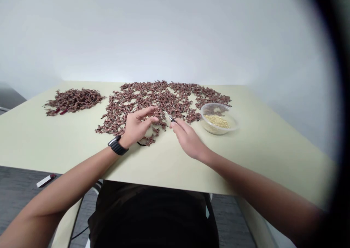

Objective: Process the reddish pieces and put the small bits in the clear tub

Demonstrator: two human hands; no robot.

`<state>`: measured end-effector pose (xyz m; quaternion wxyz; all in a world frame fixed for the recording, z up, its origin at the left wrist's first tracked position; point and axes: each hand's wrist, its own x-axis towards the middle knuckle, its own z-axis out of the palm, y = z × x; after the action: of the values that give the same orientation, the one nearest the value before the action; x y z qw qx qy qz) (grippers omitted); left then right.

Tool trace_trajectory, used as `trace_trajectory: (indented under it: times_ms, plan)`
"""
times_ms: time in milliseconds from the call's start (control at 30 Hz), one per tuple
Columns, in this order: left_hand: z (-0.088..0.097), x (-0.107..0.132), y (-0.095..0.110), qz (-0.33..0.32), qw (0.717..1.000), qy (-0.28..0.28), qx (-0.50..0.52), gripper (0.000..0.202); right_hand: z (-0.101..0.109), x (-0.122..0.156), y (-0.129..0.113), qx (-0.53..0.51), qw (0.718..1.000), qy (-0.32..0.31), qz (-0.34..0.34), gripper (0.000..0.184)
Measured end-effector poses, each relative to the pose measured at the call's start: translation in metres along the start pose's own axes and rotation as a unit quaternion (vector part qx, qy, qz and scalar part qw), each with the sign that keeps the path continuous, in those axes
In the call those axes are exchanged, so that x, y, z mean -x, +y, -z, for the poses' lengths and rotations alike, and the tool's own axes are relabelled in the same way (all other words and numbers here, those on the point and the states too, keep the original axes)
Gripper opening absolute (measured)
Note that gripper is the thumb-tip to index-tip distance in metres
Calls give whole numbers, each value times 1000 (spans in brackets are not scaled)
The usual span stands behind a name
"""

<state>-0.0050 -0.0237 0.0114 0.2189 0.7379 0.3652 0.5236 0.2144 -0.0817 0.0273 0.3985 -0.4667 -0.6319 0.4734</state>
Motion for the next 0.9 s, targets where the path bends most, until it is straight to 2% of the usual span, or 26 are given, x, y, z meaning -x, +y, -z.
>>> trace_trajectory:
  times_ms: [33, 100, 233, 600, 767, 900]
  plan:
    - [-1, 0, 1, 54, 997, -12, 57, 43, 0, 0, 2, 58, 997, 29, 45, 27]
    - [-3, 1, 2, 121, 980, -43, 153, 45, 2, 0, 4, 142, 982, 62, 108, 21]
    - [-5, 2, 5, 150, 958, -69, 233, 45, 3, 0, 7, 216, 962, 60, 156, 20]
    - [-8, 4, 16, 179, 943, -90, 265, 41, 0, -4, 22, 297, 934, 58, 192, 29]
    - [-8, 5, 22, 174, 948, -75, 256, 41, -3, -2, 20, 276, 944, 42, 174, 23]
    - [-12, 9, 25, 156, 966, -27, 204, 42, -10, 1, 19, 215, 965, 18, 148, 21]
